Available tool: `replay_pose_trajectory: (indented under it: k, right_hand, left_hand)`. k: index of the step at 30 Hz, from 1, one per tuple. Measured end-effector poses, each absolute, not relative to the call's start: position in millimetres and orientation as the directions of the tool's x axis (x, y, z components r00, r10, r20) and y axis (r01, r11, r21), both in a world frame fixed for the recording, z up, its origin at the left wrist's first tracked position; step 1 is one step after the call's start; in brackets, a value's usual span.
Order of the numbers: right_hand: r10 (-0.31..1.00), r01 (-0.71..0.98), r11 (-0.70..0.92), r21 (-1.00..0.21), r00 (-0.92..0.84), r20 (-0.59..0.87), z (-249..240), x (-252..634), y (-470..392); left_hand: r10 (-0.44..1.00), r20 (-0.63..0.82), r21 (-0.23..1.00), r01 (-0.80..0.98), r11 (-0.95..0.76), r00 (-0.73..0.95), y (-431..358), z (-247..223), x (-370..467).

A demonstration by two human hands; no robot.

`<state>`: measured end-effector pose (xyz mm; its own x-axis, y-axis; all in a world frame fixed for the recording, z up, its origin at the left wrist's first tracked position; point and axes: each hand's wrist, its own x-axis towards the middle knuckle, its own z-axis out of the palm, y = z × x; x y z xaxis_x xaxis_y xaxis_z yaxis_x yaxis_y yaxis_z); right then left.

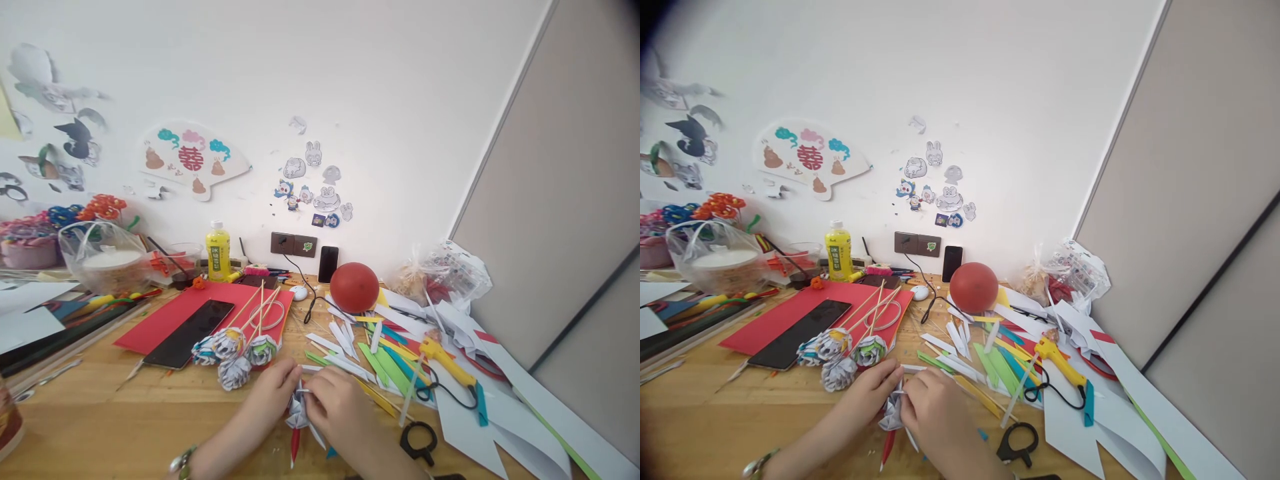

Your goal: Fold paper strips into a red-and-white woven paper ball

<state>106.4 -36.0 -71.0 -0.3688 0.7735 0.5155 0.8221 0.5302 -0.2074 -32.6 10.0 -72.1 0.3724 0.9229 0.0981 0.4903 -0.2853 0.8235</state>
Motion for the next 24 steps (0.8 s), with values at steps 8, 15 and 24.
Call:
replay_pose_trajectory:
  k: [8, 15, 24]
  right_hand:
    - [0.816, 0.842, 0.506, -0.186, -0.398, 0.419, -73.7, 112.0, -31.4]
    - [0.610, 0.780, 0.612, 0.130, -0.571, 0.549, -72.3, 108.8, -34.6]
    - [0.630, 0.733, 0.660, -0.161, -0.425, 0.650, -68.2, 104.8, -42.0]
  left_hand:
    - [0.910, 0.078, 0.816, 0.498, -0.293, 0.407, 5.6, -71.3, -30.0]
    - [0.925, 0.104, 0.796, 0.528, -0.297, 0.365, 7.3, -68.5, -30.3]
    - [0.935, 0.150, 0.805, 0.509, -0.304, 0.322, 12.7, -71.7, -35.5]
